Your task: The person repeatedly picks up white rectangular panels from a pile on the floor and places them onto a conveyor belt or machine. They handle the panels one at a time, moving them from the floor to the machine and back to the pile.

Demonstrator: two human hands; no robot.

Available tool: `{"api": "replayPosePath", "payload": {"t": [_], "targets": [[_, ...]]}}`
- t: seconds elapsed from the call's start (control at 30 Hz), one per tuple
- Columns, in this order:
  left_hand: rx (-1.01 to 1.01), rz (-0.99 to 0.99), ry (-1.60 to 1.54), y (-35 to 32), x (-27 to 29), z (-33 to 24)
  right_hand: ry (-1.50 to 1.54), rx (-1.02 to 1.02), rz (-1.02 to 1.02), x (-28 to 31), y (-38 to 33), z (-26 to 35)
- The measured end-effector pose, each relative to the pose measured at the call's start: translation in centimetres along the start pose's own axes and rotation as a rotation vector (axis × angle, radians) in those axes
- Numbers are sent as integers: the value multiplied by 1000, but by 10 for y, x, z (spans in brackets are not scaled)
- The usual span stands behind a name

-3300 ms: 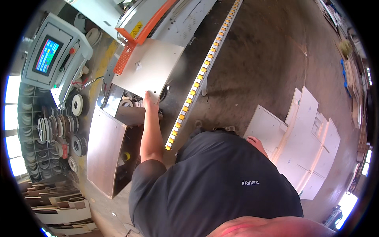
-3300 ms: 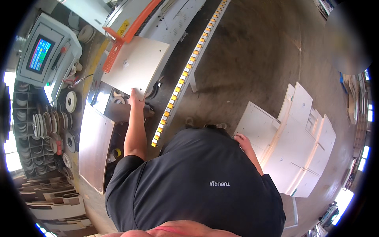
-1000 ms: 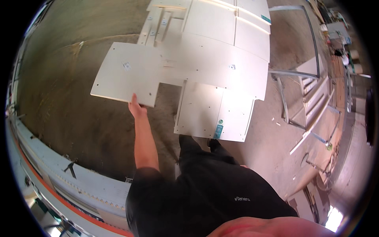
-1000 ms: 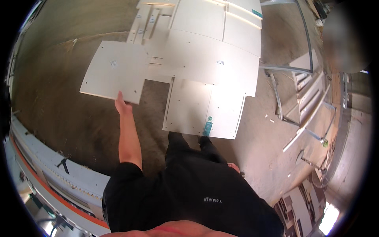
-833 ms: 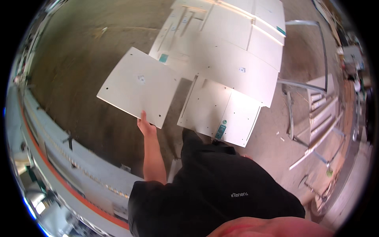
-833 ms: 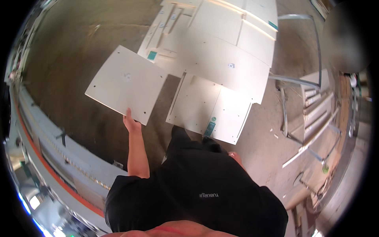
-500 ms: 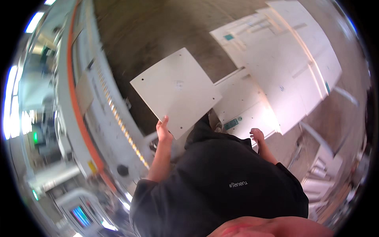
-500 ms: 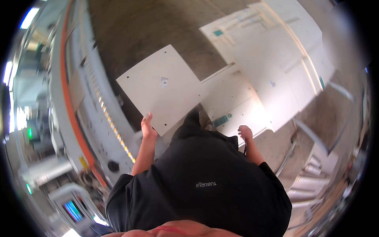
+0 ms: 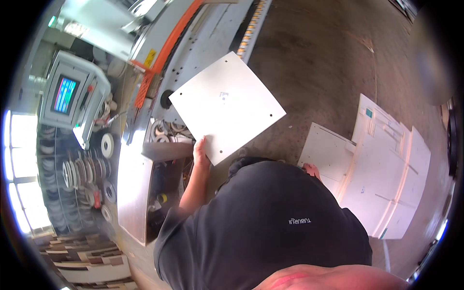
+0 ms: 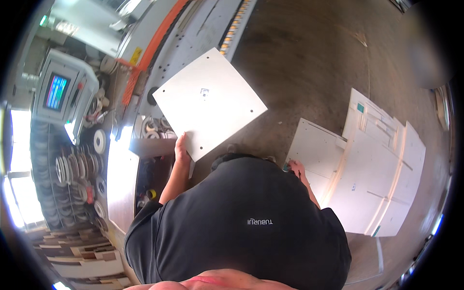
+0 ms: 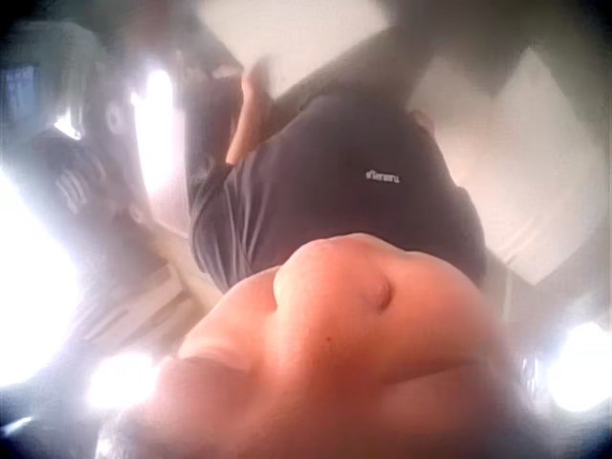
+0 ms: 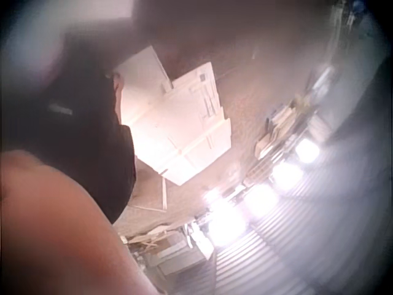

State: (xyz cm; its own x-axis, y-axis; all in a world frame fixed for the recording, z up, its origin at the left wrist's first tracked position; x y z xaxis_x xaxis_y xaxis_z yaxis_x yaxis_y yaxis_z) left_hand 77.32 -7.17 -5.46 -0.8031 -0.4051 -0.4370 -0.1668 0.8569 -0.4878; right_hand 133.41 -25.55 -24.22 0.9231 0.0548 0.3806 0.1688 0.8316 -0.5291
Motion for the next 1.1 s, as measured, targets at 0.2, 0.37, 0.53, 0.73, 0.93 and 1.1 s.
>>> {"api": "replayPosePath", "payload": {"t": [0.2, 0.37, 0.53, 0.73, 0.93, 1.1], "targets": [[-44, -56, -232, 23, 108, -38, 278, -253, 57, -51, 23, 49], [-127, -267, -319, 54, 219, -56, 49, -176, 116, -90, 17, 115], [-103, -349, -454, 78, 257, -75, -66, -113, 110, -119, -1, 151], [-129, -484, -378, 106, 284, -106, -141, -162, 114, -141, -27, 169], [-165, -401, -373, 144, 259, -115, -71, -203, 67, -148, -42, 162], [-149, -355, -358, 183, 212, -122, -3, -286, 16, -151, -68, 134]]}}
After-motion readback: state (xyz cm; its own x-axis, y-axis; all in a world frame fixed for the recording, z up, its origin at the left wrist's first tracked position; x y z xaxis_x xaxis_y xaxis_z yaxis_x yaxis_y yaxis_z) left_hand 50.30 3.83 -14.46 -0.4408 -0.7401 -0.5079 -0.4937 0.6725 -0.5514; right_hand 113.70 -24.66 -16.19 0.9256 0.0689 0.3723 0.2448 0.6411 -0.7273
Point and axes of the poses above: each hand's wrist, its own y-axis towards the middle knuckle, its own x-axis out of the back of the hand, z = x × y, the point moved 9 cm from there along y, towards the middle knuckle
